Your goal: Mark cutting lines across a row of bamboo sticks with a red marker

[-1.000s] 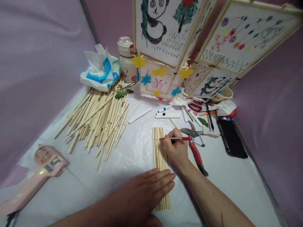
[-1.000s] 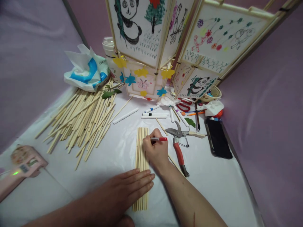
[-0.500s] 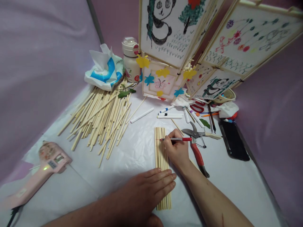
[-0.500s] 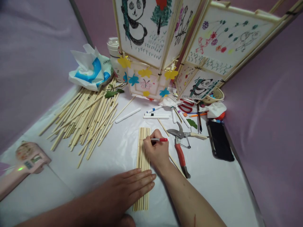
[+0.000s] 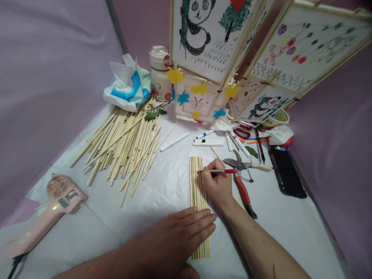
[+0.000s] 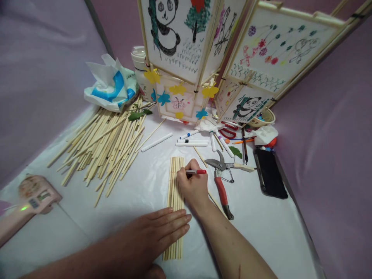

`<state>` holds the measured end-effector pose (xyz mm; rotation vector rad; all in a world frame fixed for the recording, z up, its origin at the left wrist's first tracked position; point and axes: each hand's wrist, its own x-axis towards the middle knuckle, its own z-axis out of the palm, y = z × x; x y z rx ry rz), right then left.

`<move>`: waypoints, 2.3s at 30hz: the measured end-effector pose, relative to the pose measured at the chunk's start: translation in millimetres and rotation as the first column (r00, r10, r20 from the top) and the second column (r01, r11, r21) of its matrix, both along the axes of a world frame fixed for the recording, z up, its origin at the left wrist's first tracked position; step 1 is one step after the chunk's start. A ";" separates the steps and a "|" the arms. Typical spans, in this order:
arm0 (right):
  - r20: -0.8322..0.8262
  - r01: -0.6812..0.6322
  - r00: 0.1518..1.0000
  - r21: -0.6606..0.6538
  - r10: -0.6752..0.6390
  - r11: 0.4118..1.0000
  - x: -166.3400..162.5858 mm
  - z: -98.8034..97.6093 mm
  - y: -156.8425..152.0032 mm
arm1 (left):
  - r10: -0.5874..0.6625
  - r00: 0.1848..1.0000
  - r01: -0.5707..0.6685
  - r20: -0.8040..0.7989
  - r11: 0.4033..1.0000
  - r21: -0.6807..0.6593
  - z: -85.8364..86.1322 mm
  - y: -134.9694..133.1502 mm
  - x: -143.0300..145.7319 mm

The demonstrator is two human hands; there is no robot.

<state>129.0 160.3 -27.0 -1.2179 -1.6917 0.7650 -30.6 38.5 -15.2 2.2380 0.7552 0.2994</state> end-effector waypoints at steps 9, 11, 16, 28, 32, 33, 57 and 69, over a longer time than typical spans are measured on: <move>0.009 0.004 1.000 -0.008 -0.004 1.000 -0.2 0.0 1.2 | -0.005 1.000 0.005 -0.003 1.000 0.003 1.7 0.9 -0.3; 0.011 0.010 1.000 0.004 -0.010 1.000 0.0 -0.5 1.2 | -0.004 1.000 0.004 -0.009 1.000 0.009 2.0 0.6 -0.2; -0.008 -0.016 1.000 -0.031 0.016 0.999 0.4 -1.7 0.4 | 0.008 1.000 -0.007 -0.008 0.999 0.038 0.8 -0.3 0.0; 0.012 0.004 1.000 -0.013 -0.003 1.000 0.9 0.3 0.3 | -0.003 1.000 0.004 -0.020 1.000 0.025 -0.6 -0.3 -0.1; 0.015 0.001 1.000 -0.018 -0.001 1.000 0.4 0.3 -0.1 | 0.006 1.000 -0.005 -0.010 0.999 0.042 0.2 0.2 -0.7; 0.015 0.003 1.000 -0.020 -0.003 1.000 0.4 0.6 -0.3 | 0.008 1.000 -0.008 -0.010 0.999 0.044 0.2 0.3 -0.8; 0.023 0.010 1.000 -0.003 -0.010 1.000 3.3 1.8 2.3 | 0.012 1.000 -0.010 -0.024 0.995 0.096 -4.6 -1.7 -0.3; 0.026 0.018 0.999 0.003 -0.018 1.000 3.4 1.5 2.1 | 0.011 1.000 -0.009 -0.021 0.996 0.085 -4.8 -0.8 0.1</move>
